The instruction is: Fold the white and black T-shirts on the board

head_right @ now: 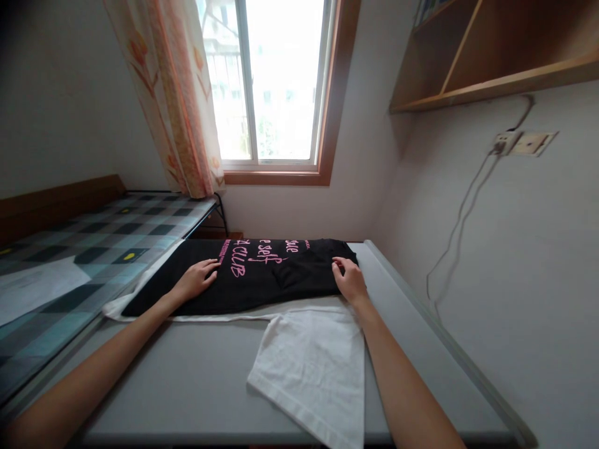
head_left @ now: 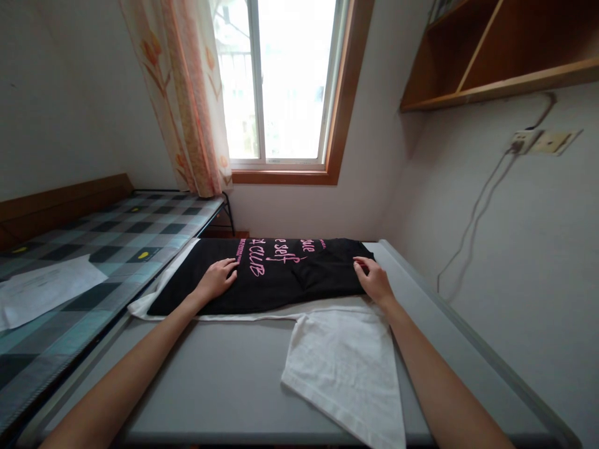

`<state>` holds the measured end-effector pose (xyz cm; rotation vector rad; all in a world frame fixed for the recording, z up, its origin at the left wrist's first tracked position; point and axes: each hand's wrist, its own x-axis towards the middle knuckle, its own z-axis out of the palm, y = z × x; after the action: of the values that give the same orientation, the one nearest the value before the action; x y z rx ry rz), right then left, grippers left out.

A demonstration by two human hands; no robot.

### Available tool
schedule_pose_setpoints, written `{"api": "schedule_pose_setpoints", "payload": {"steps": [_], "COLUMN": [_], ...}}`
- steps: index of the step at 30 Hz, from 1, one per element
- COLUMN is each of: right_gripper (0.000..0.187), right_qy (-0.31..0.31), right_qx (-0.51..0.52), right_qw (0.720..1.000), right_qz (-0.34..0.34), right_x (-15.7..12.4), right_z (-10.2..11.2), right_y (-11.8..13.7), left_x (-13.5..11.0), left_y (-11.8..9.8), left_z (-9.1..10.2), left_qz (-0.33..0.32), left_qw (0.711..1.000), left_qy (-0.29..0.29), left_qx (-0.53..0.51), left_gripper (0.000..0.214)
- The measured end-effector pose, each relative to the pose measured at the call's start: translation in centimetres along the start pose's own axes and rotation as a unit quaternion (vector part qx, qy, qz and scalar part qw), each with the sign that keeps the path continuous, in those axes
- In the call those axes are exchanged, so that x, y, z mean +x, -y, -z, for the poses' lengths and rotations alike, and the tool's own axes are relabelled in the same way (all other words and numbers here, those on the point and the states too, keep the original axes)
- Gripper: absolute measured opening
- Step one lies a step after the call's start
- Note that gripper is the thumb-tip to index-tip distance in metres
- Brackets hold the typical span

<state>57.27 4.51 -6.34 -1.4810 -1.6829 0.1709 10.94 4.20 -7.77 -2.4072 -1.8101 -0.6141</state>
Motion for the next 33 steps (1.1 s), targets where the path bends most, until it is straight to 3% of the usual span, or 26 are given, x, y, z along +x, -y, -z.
{"api": "schedule_pose_setpoints", "payload": {"steps": [5,8,10,13,21,28,33], "right_gripper": [0.034,0.034,0.032,0.032,0.028,0.030,0.028], "right_qy": [0.002,0.010,0.010,0.017,0.028,0.035,0.030], "right_qx": [-0.156,-0.167,-0.166,-0.174,-0.151,-0.125,-0.130], "right_qw": [0.985,0.981,0.982,0.981,0.980,0.980,0.979], "right_qz": [-0.074,-0.095,-0.093,-0.089,-0.124,-0.150,-0.154], "right_x": [-0.6,-0.9,-1.0,-1.1,-1.0,-1.2,-1.5], "right_z": [0.7,1.0,1.1,1.2,0.6,0.7,0.6], "right_y": [-1.3,-1.7,-2.0,-2.7,-4.0,-3.8,-3.5], "left_x": [2.9,5.0,5.9,6.4,4.7,4.2,3.5], "left_y": [-4.7,-8.8,-11.2,-13.3,-13.9,-15.1,-16.1], "left_z": [-1.4,-2.6,-3.3,-4.4,-4.6,-4.1,-3.3], "left_qz": [-0.074,-0.128,-0.197,-0.264,-0.287,-0.333,-0.402], "left_qw": [0.993,0.978,0.963,0.946,0.947,0.939,0.914], "left_qy": [0.011,0.005,0.017,0.025,-0.042,-0.046,-0.010], "left_qx": [-0.096,-0.162,-0.183,-0.185,-0.138,-0.076,-0.047], "left_gripper": [0.037,0.044,0.055,0.058,0.029,0.029,0.040]}}
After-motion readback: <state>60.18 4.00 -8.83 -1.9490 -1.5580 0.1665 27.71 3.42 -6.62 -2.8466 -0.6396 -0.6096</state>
